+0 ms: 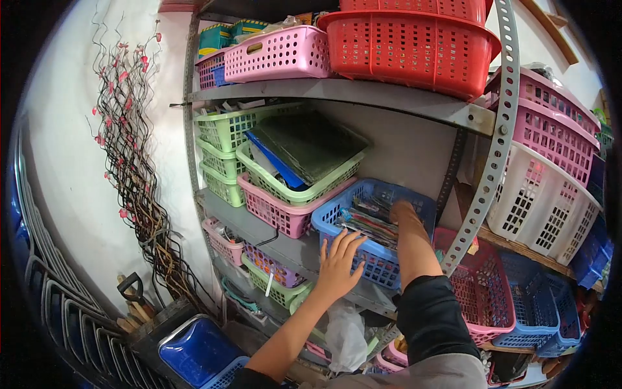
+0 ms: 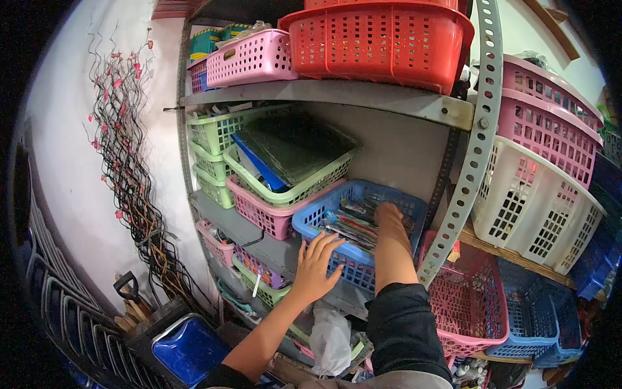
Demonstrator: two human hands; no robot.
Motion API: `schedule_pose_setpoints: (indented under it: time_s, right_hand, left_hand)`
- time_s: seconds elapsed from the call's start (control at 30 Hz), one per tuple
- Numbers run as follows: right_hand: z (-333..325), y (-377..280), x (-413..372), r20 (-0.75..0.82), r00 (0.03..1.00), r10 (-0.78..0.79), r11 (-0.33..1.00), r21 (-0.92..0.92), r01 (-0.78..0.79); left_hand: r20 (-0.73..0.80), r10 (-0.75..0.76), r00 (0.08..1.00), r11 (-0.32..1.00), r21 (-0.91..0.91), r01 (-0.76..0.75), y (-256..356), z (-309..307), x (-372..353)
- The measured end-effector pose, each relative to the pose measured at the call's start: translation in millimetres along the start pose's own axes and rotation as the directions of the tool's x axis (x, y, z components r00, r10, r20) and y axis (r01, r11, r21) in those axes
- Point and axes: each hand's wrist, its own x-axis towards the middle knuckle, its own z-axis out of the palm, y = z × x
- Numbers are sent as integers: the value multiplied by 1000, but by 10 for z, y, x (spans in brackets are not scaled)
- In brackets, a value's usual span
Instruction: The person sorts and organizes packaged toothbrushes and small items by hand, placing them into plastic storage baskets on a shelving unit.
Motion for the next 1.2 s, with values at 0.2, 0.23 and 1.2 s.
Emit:
schedule_pose_setpoints:
  time_s: [0.2,0.23,1.2]
  right_hand:
    - [-11,-258,-204,-200,914,353,935,47,-351]
    - [-52,-301,-358,-206,916,343,939,42,-342]
    - [3693,-2592,-3783,-538,117,-835,189,-80,979]
  left_hand:
    - [19,-5,1000,1000,20,5,16,-12,-16]
    - [26,-5,1000,1000,15,5,19,-19,-19]
    - [-46,-645,763,743,-272,611,-603,-1536,-3694]
